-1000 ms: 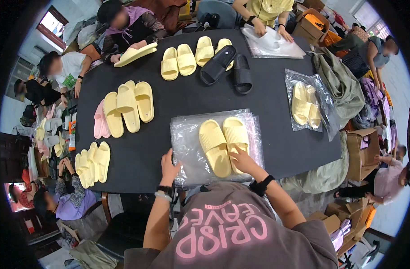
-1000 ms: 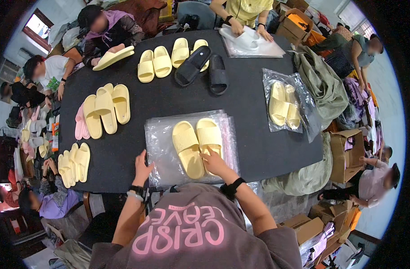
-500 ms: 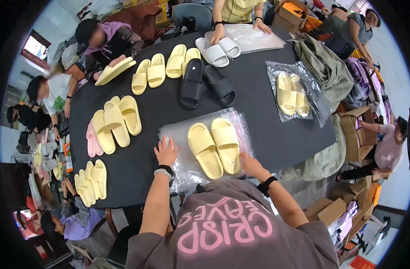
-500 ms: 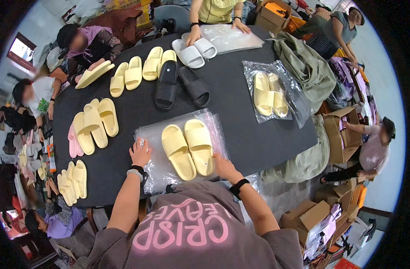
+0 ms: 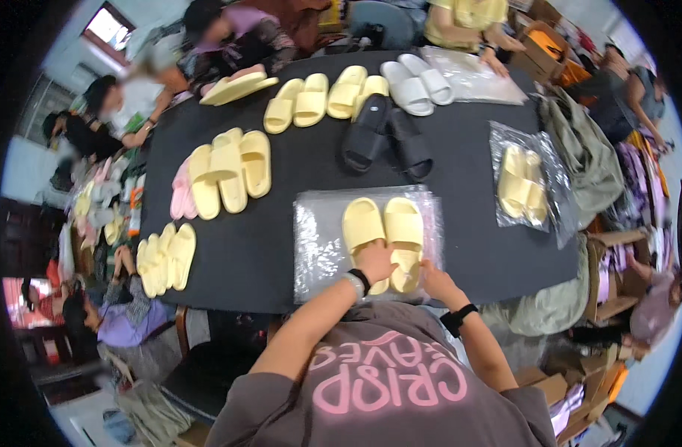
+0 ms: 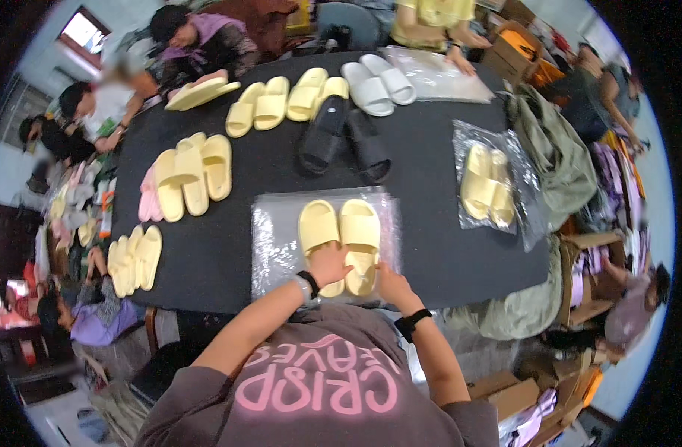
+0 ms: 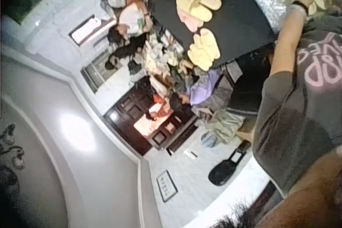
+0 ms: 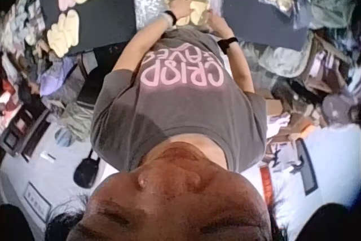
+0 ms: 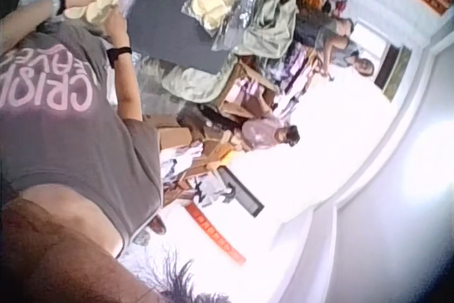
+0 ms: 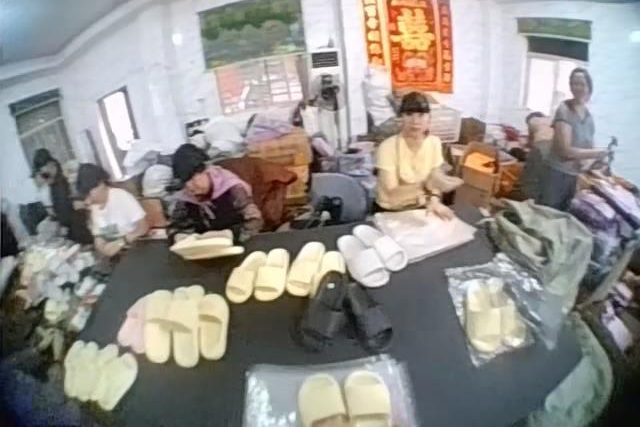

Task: The person places pairs of slippers into clear plastic bags on a table. They handle yellow, pink, black, and white slippers, placing them into bags one pair at a time. Other people are working at the same table in the background.

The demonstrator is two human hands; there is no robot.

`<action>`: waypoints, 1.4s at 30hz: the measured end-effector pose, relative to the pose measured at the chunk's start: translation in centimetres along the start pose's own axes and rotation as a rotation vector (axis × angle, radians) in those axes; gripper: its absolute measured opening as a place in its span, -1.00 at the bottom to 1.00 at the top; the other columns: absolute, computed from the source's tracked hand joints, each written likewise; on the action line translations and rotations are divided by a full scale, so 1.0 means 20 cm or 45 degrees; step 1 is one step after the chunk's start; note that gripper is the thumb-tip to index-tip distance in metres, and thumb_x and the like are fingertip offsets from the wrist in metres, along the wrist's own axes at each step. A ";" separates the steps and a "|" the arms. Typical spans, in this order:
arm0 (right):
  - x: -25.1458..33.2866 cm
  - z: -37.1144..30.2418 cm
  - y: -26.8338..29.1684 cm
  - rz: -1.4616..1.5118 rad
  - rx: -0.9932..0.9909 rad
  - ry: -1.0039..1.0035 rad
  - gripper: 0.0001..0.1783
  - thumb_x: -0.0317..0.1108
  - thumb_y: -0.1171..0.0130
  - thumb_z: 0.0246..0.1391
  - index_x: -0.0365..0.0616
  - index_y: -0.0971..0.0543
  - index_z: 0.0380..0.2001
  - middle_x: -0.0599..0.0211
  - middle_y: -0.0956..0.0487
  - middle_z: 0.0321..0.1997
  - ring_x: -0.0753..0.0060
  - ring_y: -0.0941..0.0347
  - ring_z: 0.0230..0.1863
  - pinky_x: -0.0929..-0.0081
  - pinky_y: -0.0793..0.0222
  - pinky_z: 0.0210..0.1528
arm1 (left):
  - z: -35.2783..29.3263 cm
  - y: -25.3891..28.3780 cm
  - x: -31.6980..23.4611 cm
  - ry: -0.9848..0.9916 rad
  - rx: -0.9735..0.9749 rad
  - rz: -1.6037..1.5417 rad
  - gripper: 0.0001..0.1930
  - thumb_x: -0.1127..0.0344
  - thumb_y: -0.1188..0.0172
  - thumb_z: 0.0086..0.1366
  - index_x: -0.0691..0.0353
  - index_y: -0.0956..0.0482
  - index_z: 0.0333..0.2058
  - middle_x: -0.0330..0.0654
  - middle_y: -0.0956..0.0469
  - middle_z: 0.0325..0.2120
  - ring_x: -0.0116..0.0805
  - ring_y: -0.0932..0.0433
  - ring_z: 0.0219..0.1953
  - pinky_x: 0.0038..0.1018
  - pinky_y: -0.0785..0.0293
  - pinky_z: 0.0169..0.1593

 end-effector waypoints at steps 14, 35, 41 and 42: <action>-0.07 0.03 -0.10 0.035 0.030 0.122 -0.49 -0.48 0.15 0.02 -0.19 -0.20 0.11 -0.20 -0.32 0.14 -0.17 -0.28 0.13 0.10 -0.24 0.11 | -0.73 0.48 0.79 0.466 -0.622 -0.077 -0.87 0.30 -0.09 0.11 0.22 -0.52 -0.48 -0.05 -0.46 -0.37 -0.01 -0.47 -0.31 -0.13 -0.39 -0.25; -0.04 -0.01 0.15 0.043 -0.762 0.189 -0.36 -0.43 -0.16 -0.10 -0.25 -0.27 0.12 -0.10 -0.32 0.16 -0.10 -0.25 0.17 0.20 -0.18 0.19 | -0.89 -0.19 1.33 0.971 -0.567 -1.043 -0.18 0.10 -0.28 0.09 0.53 -0.10 0.17 0.25 -0.20 0.12 0.14 -0.23 0.14 -0.20 -0.17 0.20; -0.27 0.15 -0.05 0.399 -0.647 -0.125 -0.07 -0.08 -0.26 -0.10 -0.43 -0.09 0.20 -0.23 -0.29 0.16 -0.15 -0.22 0.19 0.13 -0.09 0.21 | -0.72 -0.33 1.05 0.761 -0.451 -1.150 -0.04 0.12 -0.32 0.03 0.57 0.06 0.21 0.30 -0.03 0.21 0.04 -0.03 0.29 -0.32 0.02 0.30; -0.21 0.17 -0.07 0.418 -0.591 -0.046 -0.02 -0.04 -0.27 -0.11 -0.44 -0.07 0.21 -0.24 -0.28 0.16 -0.15 -0.22 0.19 0.12 -0.08 0.22 | -0.72 -0.35 1.06 0.726 -0.471 -1.203 -0.02 0.12 -0.31 0.03 0.58 0.09 0.21 0.30 0.00 0.23 0.03 0.00 0.30 -0.33 0.05 0.31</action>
Point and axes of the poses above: each hand's wrist, its own z-axis towards the middle knuckle, its own y-axis out of the back of the hand, x = y × z, the point moved 8 cm from there along z, towards the middle knuckle
